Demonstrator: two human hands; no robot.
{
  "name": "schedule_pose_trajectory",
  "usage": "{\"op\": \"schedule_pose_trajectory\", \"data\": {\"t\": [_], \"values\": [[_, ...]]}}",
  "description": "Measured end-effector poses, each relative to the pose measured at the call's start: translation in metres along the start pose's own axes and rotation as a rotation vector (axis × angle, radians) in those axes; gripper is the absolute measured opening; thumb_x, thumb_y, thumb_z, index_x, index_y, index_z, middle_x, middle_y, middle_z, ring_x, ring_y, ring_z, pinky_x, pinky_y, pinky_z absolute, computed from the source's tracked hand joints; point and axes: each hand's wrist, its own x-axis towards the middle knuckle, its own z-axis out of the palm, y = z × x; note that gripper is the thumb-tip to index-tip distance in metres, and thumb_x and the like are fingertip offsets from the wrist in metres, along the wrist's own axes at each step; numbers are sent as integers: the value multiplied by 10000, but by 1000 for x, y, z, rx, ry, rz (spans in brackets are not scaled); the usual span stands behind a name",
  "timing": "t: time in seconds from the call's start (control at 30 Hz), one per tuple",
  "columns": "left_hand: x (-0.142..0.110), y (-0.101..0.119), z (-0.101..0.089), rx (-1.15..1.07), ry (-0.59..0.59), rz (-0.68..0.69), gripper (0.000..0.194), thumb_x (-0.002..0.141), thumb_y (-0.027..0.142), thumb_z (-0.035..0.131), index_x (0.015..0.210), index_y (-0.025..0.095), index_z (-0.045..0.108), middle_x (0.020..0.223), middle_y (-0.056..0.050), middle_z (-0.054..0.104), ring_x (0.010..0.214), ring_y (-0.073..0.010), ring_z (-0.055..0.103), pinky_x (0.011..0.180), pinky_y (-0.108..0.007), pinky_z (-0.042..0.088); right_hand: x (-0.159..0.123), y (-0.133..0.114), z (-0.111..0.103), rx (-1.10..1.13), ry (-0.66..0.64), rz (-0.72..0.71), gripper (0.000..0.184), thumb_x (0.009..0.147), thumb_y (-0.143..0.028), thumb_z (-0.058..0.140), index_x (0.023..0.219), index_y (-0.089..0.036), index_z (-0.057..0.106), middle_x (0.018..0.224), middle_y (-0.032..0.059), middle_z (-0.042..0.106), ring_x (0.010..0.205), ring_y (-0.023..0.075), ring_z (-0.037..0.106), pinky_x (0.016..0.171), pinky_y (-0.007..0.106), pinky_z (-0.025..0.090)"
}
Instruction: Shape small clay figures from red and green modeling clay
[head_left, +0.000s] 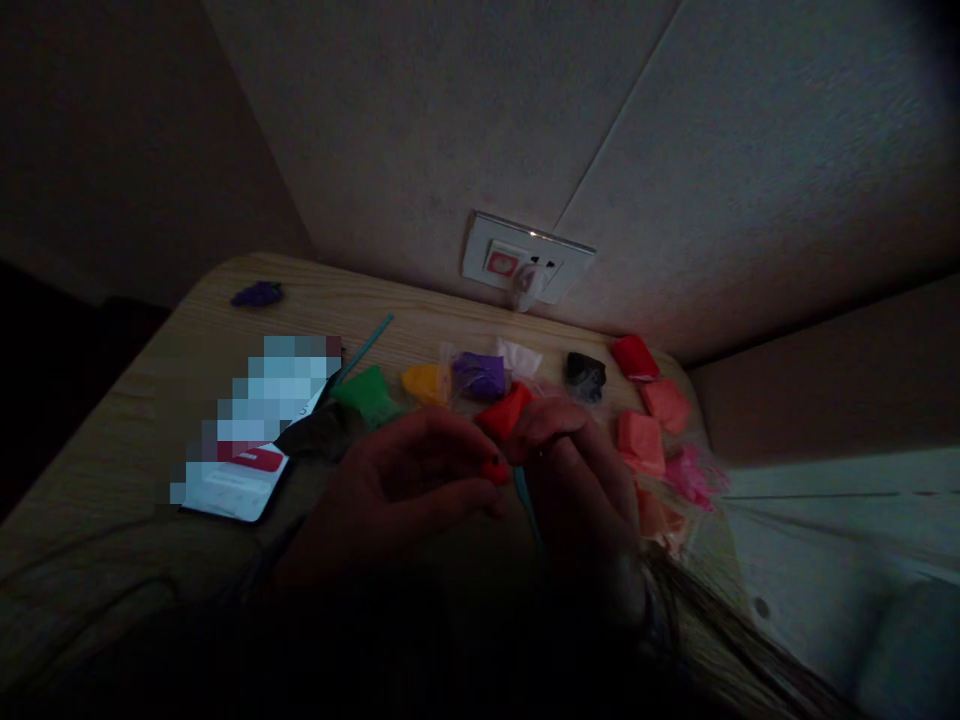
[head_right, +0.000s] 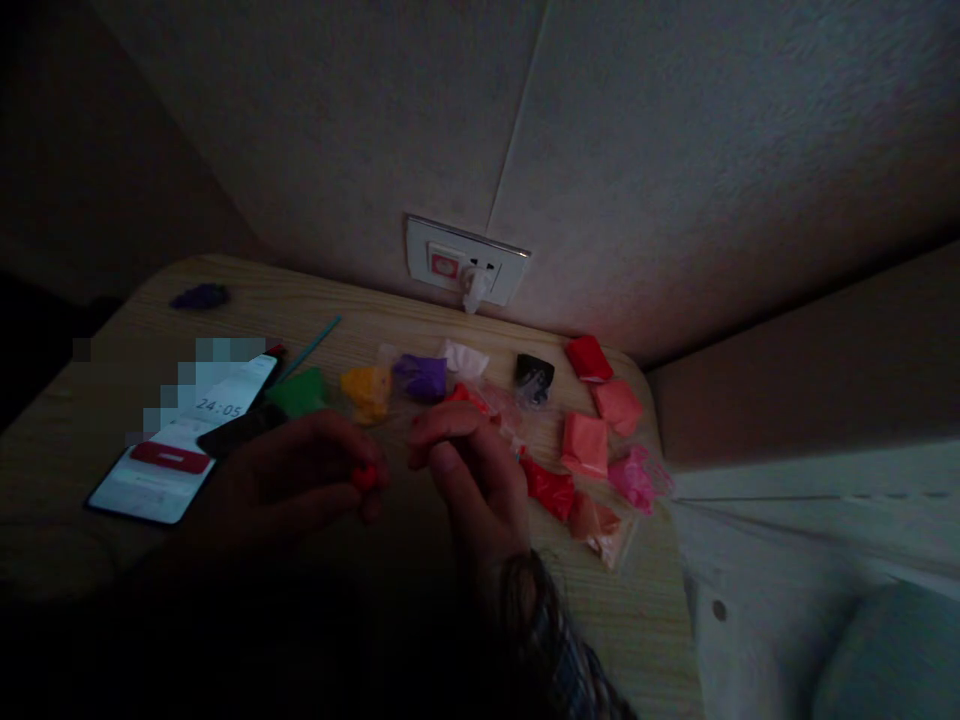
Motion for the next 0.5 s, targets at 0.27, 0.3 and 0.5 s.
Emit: {"op": "schedule_pose_trajectory", "data": {"t": [0.27,0.3,0.5], "values": [[2,-5,-11,17,83,53,128,660,88,731,733,164,657,689,34,673,608,-83,640,623,-161,522,7,10,-5,323,-80,283,278,812,-470,546,866,-215,643,829,27,614,795,175,578,785,329,454],[2,-6,-11,33,88,41,125,668,87,724,739,167,660,690,33,674,618,-86,643,632,-163,523,7,9,-5,338,-82,312,292,807,-490,547,867,-221,641,840,27,615,803,175,580,795,331,459],[4,-7,-13,153,104,-37,107,688,106,703,766,174,677,700,23,679,670,-112,649,696,-207,527,7,0,-9,485,-106,394,296,818,-521,522,872,-255,640,829,6,609,786,149,586,782,302,488]]}}
